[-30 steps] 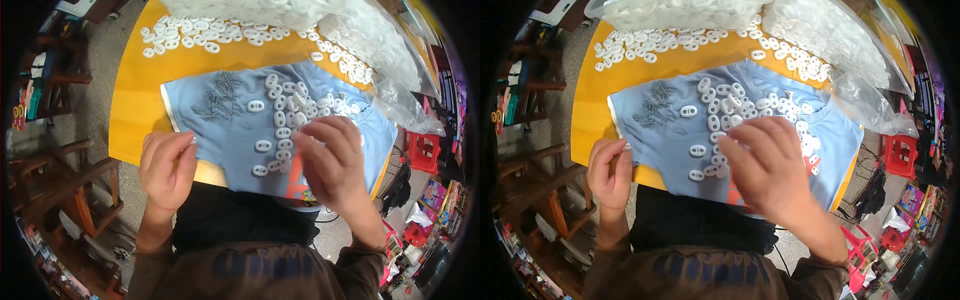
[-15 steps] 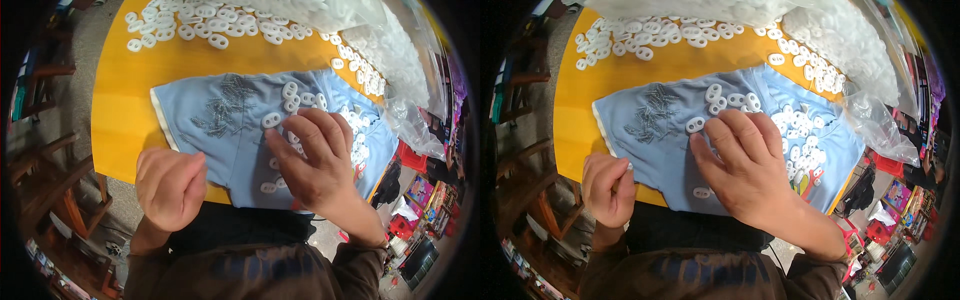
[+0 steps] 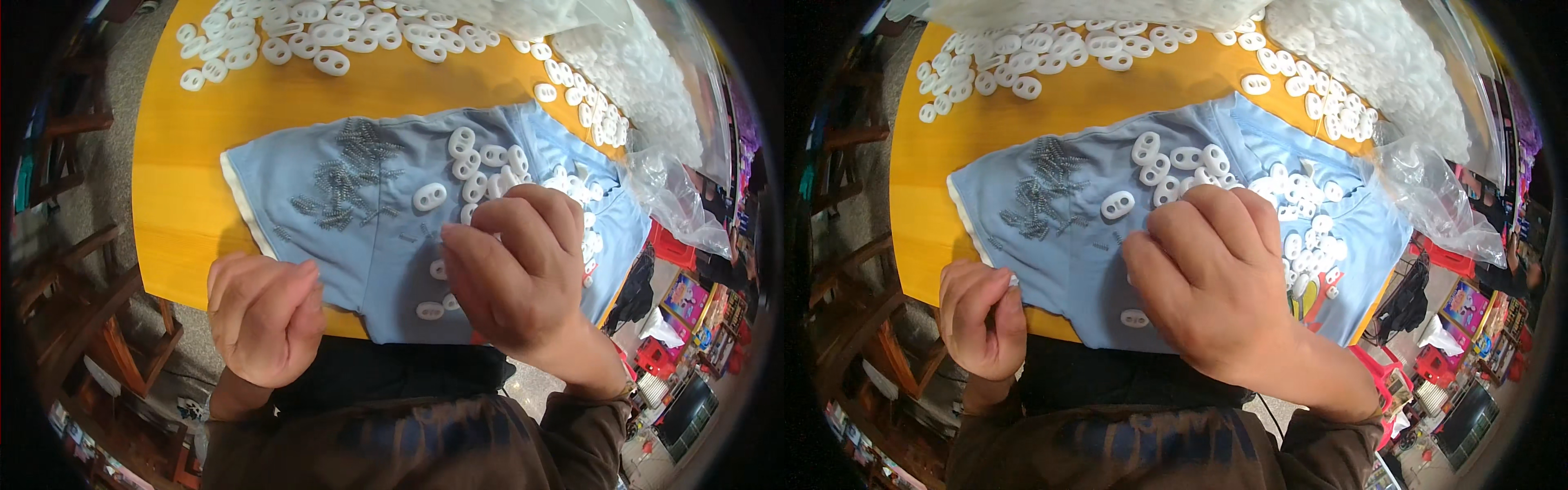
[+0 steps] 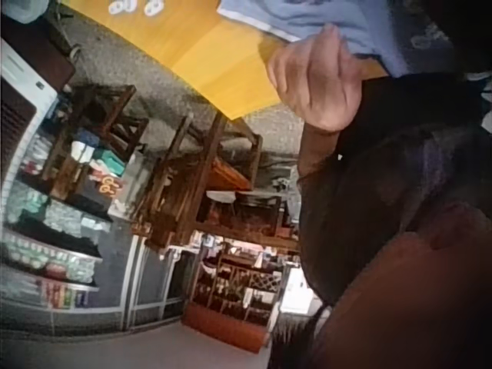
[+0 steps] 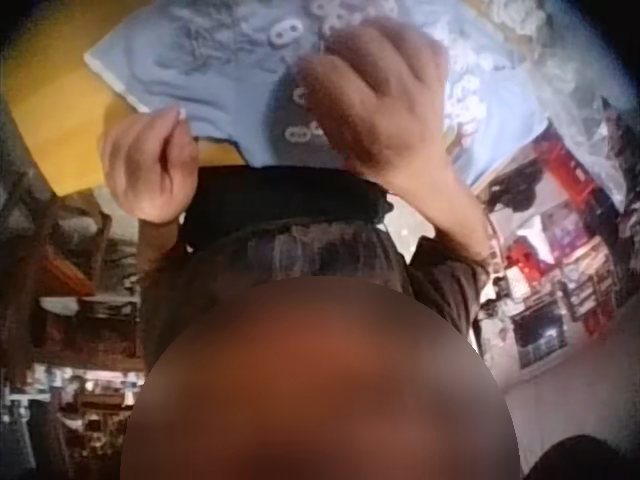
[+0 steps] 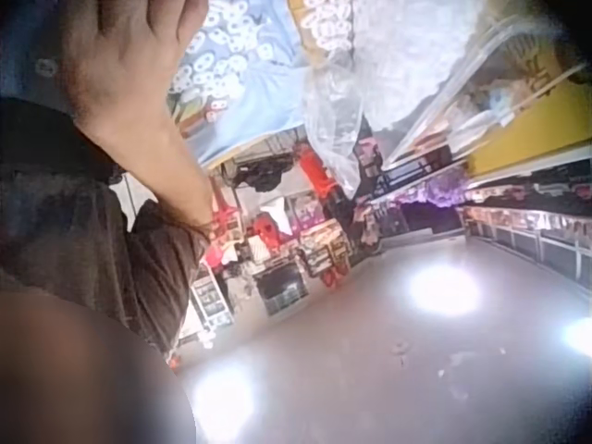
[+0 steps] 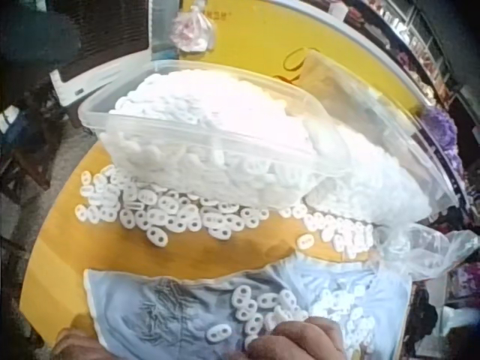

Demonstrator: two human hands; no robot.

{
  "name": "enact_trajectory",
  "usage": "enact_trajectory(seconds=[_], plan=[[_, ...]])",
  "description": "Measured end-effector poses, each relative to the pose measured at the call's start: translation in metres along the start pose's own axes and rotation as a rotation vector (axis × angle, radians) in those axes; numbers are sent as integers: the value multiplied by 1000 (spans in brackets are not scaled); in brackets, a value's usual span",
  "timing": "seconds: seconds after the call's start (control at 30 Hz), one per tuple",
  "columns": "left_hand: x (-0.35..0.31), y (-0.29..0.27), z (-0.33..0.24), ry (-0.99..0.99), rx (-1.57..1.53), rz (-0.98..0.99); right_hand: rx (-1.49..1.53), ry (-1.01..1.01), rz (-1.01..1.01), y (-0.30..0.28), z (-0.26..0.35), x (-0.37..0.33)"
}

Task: Assembling white plastic cord locks by manually inserting internal spring components.

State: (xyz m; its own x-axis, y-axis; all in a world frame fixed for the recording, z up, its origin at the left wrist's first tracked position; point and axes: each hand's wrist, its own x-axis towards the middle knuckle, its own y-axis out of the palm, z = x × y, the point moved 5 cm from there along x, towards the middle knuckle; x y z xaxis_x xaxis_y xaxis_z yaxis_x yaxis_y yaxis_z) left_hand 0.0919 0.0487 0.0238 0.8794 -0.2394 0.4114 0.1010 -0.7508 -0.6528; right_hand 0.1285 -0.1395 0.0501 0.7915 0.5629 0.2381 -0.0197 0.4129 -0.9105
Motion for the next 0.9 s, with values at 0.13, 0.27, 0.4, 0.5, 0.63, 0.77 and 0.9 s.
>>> enact_trajectory(seconds=[0.13, 0.27, 0.4, 0.5, 0.63, 0.77, 0.9], plan=[[0, 0, 0, 8, 9, -10, 42, 66, 92, 4, 0, 4], [0, 0, 0, 18, 6, -28, -2, 76, 67, 10, 1, 5], [-1, 1, 0, 29, 4, -43, -128, 32, 85, 11, 9, 7], [-1, 1, -1, 30, 13, -57, -214, 6, 129, 11, 15, 9], [-1, 0, -2, 43, 17, -95, -249, -37, 74, 15, 12, 11], [-3, 1, -2, 66, 49, -158, -218, -36, 172, 7, 18, 17], [-3, 0, -5, 60, 77, -187, -239, -92, 90, 8, 20, 21]])
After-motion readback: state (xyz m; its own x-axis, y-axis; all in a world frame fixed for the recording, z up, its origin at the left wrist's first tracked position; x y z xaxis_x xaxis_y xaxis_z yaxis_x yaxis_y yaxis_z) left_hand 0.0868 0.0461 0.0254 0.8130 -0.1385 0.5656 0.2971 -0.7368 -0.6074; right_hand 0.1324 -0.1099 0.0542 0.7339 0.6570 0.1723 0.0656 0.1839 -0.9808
